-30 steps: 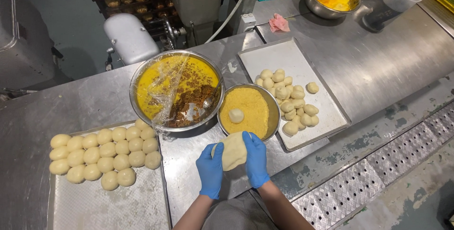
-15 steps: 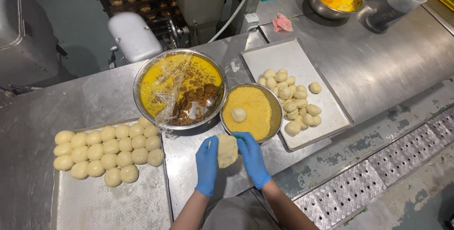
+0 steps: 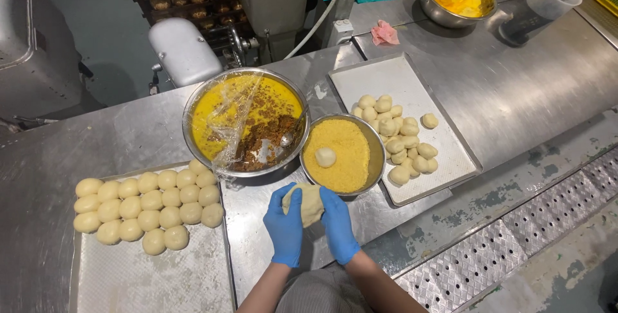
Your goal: Filling dough balls with a brown filling and shaping them into rounds.
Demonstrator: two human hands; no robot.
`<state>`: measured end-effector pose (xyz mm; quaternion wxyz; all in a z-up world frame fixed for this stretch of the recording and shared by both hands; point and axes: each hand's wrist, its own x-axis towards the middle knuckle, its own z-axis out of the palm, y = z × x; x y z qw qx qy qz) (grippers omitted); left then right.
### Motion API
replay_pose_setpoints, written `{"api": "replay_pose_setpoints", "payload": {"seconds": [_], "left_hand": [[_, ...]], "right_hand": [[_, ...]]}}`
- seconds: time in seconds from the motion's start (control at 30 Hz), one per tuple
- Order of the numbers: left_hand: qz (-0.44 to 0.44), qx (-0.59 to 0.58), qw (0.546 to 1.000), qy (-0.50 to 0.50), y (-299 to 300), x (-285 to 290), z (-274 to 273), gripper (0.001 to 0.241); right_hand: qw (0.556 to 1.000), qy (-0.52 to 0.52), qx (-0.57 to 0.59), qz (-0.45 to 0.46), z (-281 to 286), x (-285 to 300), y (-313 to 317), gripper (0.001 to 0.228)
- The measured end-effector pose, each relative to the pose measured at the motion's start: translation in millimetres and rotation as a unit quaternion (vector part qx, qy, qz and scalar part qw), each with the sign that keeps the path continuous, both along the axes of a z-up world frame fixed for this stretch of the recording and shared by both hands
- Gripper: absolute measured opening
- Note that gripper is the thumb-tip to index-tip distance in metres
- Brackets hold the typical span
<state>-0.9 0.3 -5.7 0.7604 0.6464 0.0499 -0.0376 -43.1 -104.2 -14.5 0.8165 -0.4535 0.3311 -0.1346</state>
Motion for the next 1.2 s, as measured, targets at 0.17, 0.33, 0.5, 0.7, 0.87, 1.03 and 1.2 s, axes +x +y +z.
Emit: {"api": "replay_pose_setpoints", "payload": {"seconds": [0.17, 0.33, 0.5, 0.7, 0.87, 1.03, 1.2], "left_hand": [[-0.069, -0.149, 0.977, 0.134, -2, -8, 0, 0.032], [-0.040, -0.049, 0.991, 0.116, 0, 0, -2, 0.027], [-0.035, -0.044, 0.998, -0.008, 13, 11, -17, 0.024], [-0.071, -0.003, 0.997, -0.004, 11, 6, 7, 0.025], [-0.106, -0.014, 0.994, 0.001, 12, 7, -3, 0.025], [-0.346, -0.108, 0.930, 0.056, 34, 29, 19, 0.034], [-0.333, 0.004, 0.940, 0.078, 21, 40, 16, 0.043]], "right_hand": [[0.978, -0.061, -0.194, -0.040, -23, 5, -8, 0.024], [0.969, -0.037, -0.244, 0.001, -29, 2, -4, 0.020], [0.962, -0.015, -0.268, 0.052, -22, -7, -4, 0.020], [0.972, -0.068, -0.224, -0.019, -6, 0, -11, 0.020], [0.976, -0.023, -0.208, -0.050, 1, 2, -21, 0.018], [0.948, -0.052, -0.293, 0.111, 35, 5, -30, 0.029], [0.970, -0.006, -0.184, 0.161, 78, 3, -34, 0.033]]}}
